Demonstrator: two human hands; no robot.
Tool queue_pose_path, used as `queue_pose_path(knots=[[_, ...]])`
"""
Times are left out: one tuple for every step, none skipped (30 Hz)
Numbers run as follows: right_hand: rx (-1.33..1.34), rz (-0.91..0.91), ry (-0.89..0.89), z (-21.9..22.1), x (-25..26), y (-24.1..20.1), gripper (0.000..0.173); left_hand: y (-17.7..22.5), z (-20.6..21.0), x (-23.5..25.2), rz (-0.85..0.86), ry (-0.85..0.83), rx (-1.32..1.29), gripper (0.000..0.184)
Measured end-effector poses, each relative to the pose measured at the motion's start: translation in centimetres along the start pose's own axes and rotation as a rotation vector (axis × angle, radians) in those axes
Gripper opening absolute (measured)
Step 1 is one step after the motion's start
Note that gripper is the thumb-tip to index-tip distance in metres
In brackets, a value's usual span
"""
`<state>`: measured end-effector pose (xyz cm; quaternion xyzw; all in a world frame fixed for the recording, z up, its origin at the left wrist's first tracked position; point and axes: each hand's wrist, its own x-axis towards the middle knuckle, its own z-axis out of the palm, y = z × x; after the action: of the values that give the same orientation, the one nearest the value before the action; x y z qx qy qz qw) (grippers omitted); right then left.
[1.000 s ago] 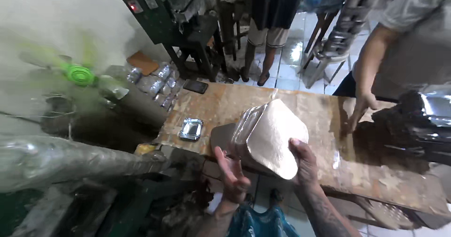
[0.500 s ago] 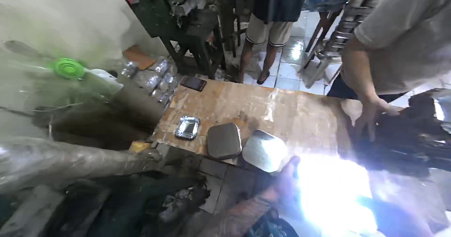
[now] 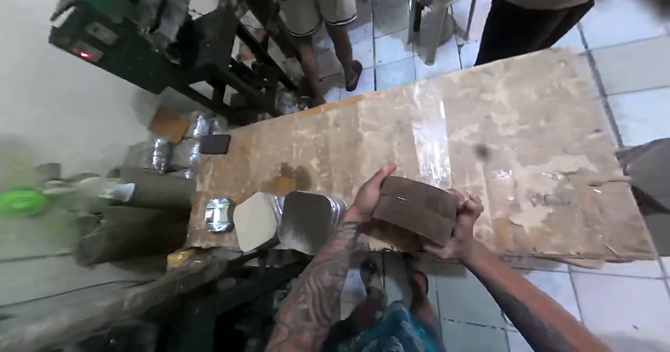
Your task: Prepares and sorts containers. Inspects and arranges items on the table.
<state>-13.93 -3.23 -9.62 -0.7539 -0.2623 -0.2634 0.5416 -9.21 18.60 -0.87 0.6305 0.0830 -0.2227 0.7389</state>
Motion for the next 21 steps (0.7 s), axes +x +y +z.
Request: queue_pose_path(knots=[[0.019, -0.004, 0.017, 0.3, -0.5, 0.8, 0.116, -0.3, -0.1, 0.2, 0.006, 0.007, -0.005, 0.052], [0.035, -0.006, 0.023, 0.5, -0.6, 1.3, 0.118, -0.3, -0.2, 0.2, -0.010, 0.016, 0.016, 0.051], [0.044, -0.007, 0.024, 0.7, -0.9, 1.4, 0.119, -0.2, -0.3, -0.1, -0.043, 0.029, 0.052, 0.052], [0.048, -0.011, 0.022, 0.6, -1.1, 1.5, 0.120, -0.5, -0.3, -0.4, -0.079, 0.043, 0.077, 0.054], [0.046, -0.018, 0.024, 0.6, -1.1, 1.6, 0.120, -0.9, -0.4, -0.2, -0.096, 0.049, 0.072, 0.055], [0.041, -0.023, 0.024, 0.4, -1.0, 1.8, 0.119, -1.4, 0.1, 0.3, -0.081, 0.084, 0.048, 0.053], [0.029, -0.030, 0.025, 0.2, -0.9, 1.9, 0.117, -1.7, 0.6, 0.6, -0.059, 0.110, 0.012, 0.051], [0.017, -0.039, 0.021, 0.0, -0.9, 2.0, 0.115, -1.9, 1.0, 0.7, -0.041, 0.126, -0.024, 0.050], [0.006, -0.063, 0.020, 0.1, -0.9, 1.9, 0.113, -1.8, 1.2, 0.5, -0.025, 0.136, -0.040, 0.048], [-0.037, -0.101, 0.005, 0.2, -1.0, 1.6, 0.112, -1.4, 1.2, -0.1, -0.039, 0.143, -0.050, 0.048], [-0.108, -0.131, -0.013, 0.1, -0.9, 0.7, 0.110, -0.5, 1.3, -1.1, -0.091, 0.160, -0.062, 0.048], [-0.179, -0.155, -0.030, -0.1, -0.4, -0.5, 0.108, 0.8, 1.3, -2.4, -0.156, 0.172, -0.083, 0.048], [-0.220, -0.168, -0.035, -0.3, 0.8, -2.2, 0.108, 2.4, 1.0, -3.7, -0.199, 0.177, -0.116, 0.049], [-0.200, -0.158, -0.044, -0.3, 2.5, -4.4, 0.106, 4.3, 0.5, -5.4, -0.216, 0.176, -0.145, 0.049], [-0.112, -0.112, -0.069, 0.0, 4.4, -7.0, 0.101, 6.2, -0.4, -7.5, -0.213, 0.175, -0.150, 0.052], [0.031, -0.024, -0.101, 0.8, 6.4, -9.8, 0.090, 7.9, -1.8, -10.1, -0.200, 0.185, -0.111, 0.056], [0.207, 0.112, -0.127, 2.1, 8.6, -12.8, 0.074, 9.5, -3.6, -12.7, -0.155, 0.215, -0.032, 0.059], [0.375, 0.304, -0.168, 3.9, 10.8, -15.6, 0.081, 10.3, -5.9, -15.1, -0.065, 0.254, 0.036, 0.062], [0.535, 0.525, -0.179, 6.3, 12.8, -18.0, 0.088, 10.2, -8.5, -17.1, 0.085, 0.296, 0.067, 0.060], [0.621, 0.706, -0.196, 8.9, 14.5, -20.0, 0.091, 9.8, -11.3, -19.1, 0.245, 0.311, 0.051, 0.057], [0.674, 0.833, -0.223, 11.6, 15.9, -21.5, 0.086, 9.2, -14.3, -21.0, 0.384, 0.290, 0.047, 0.065]])
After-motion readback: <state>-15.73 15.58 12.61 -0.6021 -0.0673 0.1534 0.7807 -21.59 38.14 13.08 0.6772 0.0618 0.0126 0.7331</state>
